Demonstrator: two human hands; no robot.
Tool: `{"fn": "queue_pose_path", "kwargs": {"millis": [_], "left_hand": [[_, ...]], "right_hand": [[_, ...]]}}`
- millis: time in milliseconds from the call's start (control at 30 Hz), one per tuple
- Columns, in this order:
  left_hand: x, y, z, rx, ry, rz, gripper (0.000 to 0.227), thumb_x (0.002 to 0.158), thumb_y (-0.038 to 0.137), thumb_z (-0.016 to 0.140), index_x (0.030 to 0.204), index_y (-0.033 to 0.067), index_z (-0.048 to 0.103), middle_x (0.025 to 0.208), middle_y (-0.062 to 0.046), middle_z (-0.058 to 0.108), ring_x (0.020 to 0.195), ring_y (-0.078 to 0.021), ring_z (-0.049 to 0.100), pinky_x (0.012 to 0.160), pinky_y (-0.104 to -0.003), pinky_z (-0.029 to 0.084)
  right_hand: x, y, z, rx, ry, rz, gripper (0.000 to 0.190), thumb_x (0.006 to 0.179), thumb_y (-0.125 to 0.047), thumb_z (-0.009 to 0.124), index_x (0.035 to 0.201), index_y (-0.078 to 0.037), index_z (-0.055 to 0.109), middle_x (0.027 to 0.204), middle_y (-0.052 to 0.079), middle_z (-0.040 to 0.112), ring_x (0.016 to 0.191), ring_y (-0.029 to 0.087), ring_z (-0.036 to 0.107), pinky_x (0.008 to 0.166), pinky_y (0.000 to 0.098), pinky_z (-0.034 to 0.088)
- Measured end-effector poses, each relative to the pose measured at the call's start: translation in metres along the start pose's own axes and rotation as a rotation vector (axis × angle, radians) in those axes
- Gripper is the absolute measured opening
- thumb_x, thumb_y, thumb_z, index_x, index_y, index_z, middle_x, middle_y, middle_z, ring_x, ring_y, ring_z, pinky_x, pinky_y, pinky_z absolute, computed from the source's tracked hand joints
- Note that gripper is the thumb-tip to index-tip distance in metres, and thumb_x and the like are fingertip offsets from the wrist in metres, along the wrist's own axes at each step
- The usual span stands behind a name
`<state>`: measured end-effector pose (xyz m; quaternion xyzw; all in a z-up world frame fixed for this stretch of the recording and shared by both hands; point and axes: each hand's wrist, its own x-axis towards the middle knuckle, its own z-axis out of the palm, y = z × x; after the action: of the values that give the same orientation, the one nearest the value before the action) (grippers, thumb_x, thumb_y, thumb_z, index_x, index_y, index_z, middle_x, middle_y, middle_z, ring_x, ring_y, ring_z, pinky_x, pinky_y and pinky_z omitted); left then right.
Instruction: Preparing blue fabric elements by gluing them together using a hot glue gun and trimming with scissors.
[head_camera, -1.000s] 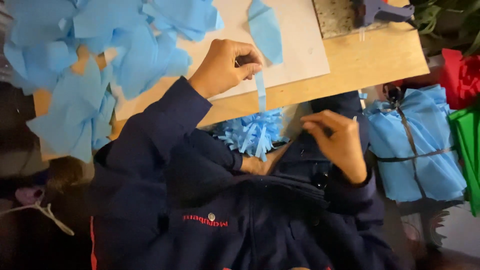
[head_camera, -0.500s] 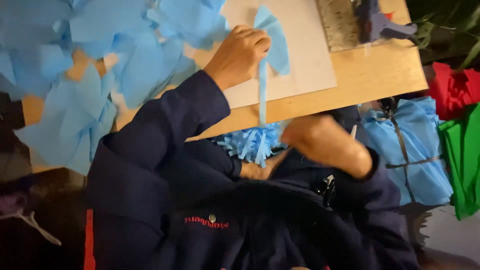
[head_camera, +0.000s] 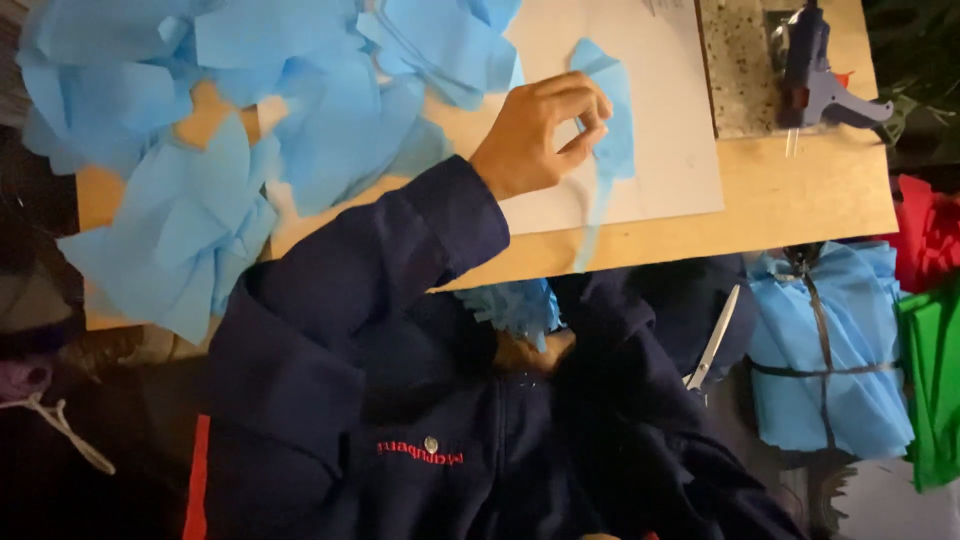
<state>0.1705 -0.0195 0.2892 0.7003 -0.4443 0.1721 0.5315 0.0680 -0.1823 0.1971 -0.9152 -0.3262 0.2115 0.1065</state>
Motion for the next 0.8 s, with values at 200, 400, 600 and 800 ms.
{"fn": "queue_pose_path", "kwargs": {"millis": [200, 400, 600, 800], "left_hand": [[0.006, 0.014, -0.008, -0.719, 0.057, -0.458, 0.015, 0.077, 0.008, 0.062, 0.069, 0.0107, 0.050, 0.073, -0.010, 0.063, 0.082, -0.0248, 0.067, 0.076, -0.033, 0.057], [0.006, 0.010, -0.011, -0.838, 0.032, -0.532, 0.005, 0.078, 0.012, 0.063, 0.080, 0.0097, 0.059, 0.074, -0.007, 0.063, 0.076, -0.0176, 0.065, 0.075, -0.030, 0.055], [0.009, 0.016, -0.018, -1.019, -0.037, -0.538, 0.011, 0.087, 0.019, 0.052, 0.082, 0.0103, 0.054, 0.077, -0.008, 0.059, 0.078, -0.0199, 0.060, 0.074, -0.035, 0.054], [0.017, 0.032, -0.025, -1.069, -0.066, -0.432, 0.012, 0.091, 0.017, 0.047, 0.082, 0.0093, 0.051, 0.077, -0.005, 0.057, 0.080, -0.0215, 0.064, 0.078, -0.035, 0.057]], "right_hand": [[0.003, 0.022, 0.007, 0.016, 0.075, 0.059, 0.008, 0.072, -0.011, 0.052, 0.065, -0.008, 0.053, 0.064, 0.011, 0.058, 0.059, 0.035, 0.057, 0.049, 0.0456, 0.038], [0.008, 0.042, 0.022, 0.046, 0.165, 0.093, 0.008, 0.075, -0.012, 0.050, 0.068, -0.008, 0.053, 0.066, 0.012, 0.058, 0.059, 0.036, 0.056, 0.049, 0.0465, 0.038], [-0.017, 0.024, 0.016, 0.085, 0.244, 0.155, 0.009, 0.077, -0.013, 0.049, 0.071, -0.008, 0.053, 0.068, 0.013, 0.058, 0.059, 0.037, 0.056, 0.050, 0.0474, 0.037], [-0.036, 0.019, 0.019, 0.110, 0.324, 0.198, 0.010, 0.080, -0.014, 0.048, 0.074, -0.008, 0.053, 0.070, 0.013, 0.058, 0.060, 0.038, 0.055, 0.051, 0.0482, 0.036]]}}
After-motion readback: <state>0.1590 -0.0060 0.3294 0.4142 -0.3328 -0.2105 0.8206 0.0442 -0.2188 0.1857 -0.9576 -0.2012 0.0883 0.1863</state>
